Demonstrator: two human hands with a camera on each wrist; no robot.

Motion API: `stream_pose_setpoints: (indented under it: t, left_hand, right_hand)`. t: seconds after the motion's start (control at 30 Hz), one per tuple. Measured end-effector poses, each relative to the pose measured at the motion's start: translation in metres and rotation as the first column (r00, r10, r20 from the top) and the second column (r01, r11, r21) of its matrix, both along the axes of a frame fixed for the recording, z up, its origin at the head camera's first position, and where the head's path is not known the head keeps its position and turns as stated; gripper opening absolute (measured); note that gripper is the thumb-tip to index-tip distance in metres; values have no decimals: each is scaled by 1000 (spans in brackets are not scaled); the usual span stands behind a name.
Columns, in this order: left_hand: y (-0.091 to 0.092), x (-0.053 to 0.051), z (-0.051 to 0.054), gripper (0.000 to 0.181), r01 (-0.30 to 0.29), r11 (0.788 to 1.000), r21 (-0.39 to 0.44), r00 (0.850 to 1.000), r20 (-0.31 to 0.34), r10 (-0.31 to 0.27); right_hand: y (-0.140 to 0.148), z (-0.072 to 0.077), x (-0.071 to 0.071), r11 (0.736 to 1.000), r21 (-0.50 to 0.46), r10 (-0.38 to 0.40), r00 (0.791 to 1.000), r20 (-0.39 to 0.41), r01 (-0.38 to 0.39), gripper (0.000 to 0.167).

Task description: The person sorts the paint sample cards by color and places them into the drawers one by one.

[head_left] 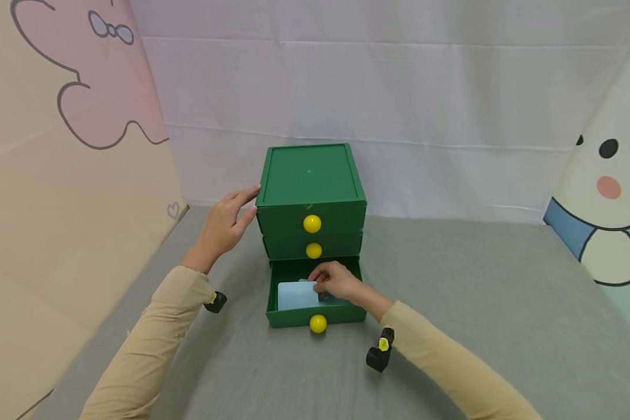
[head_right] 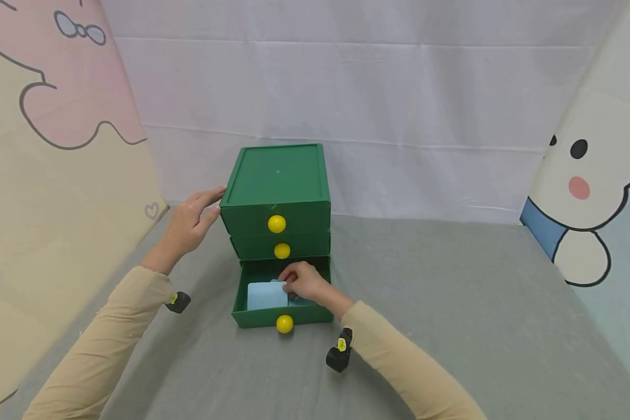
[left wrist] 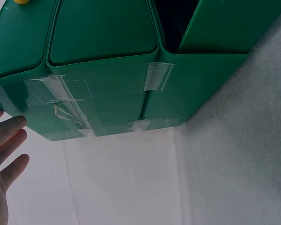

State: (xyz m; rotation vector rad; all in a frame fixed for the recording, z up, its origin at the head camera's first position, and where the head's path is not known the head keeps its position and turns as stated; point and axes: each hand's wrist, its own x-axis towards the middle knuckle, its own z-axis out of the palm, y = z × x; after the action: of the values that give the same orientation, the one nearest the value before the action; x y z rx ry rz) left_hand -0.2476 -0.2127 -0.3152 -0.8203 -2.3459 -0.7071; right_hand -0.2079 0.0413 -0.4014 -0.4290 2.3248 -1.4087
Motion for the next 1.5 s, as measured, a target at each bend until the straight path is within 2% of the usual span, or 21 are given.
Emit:
stream_pose_setpoints:
  t: [0.17,0.33,0.47,0.63,0.77,0.9,1.03,1.13,1.23,1.33,1.5]
  left_hand:
    - [0,-1,0,45,-1,1000,-1,1000,-5,1]
    - [0,-1,0,45,1,1000,1,1000,-10,-1]
    - [0,0,0,45,4,1000,2,1000,-10,-4]
    - [0,0,0,45,5,1000,1,1000,-4,-5]
    - [0,0,0,44,10,1000,3,1000,-4,-10]
    - [-1,0,0,45,10,1000,6,1000,-8,-10]
    - [0,0,0,48,-6,1000,-1,1000,-15,6]
    - [0,0,0,49,-9,1000,-1,1000,-13,9]
    - [0,0,0,48,-3,1000,1,1000,-7,3]
    - [0,0,0,49,-13,1000,-6,1000,-12,13]
    - [0,0,0,46,-12,1000,-8,1000,-8,12]
  right_hand:
    - [1,1,0,999,51,9,999,-47,-7,14]
    - [4,4,1,999,53,4,997,-79,0,16]
    - [11,12,3,999,47,4,994,-108,1,17]
    - [25,25,12,999,-47,9,991,-134,-16,20]
    - [32,34,31,986,-168,-35,996,-78,21,19]
    - [31,38,61,970,-237,-66,998,-19,60,21]
    - [30,31,91,957,-279,-70,996,53,83,24]
    - [30,21,104,948,-293,-91,988,128,125,25]
    - [31,9,112,940,-287,-133,972,193,185,26]
    - [29,-3,116,923,-280,-190,946,261,263,28]
    - [19,-18,120,867,-301,-284,889,359,398,30]
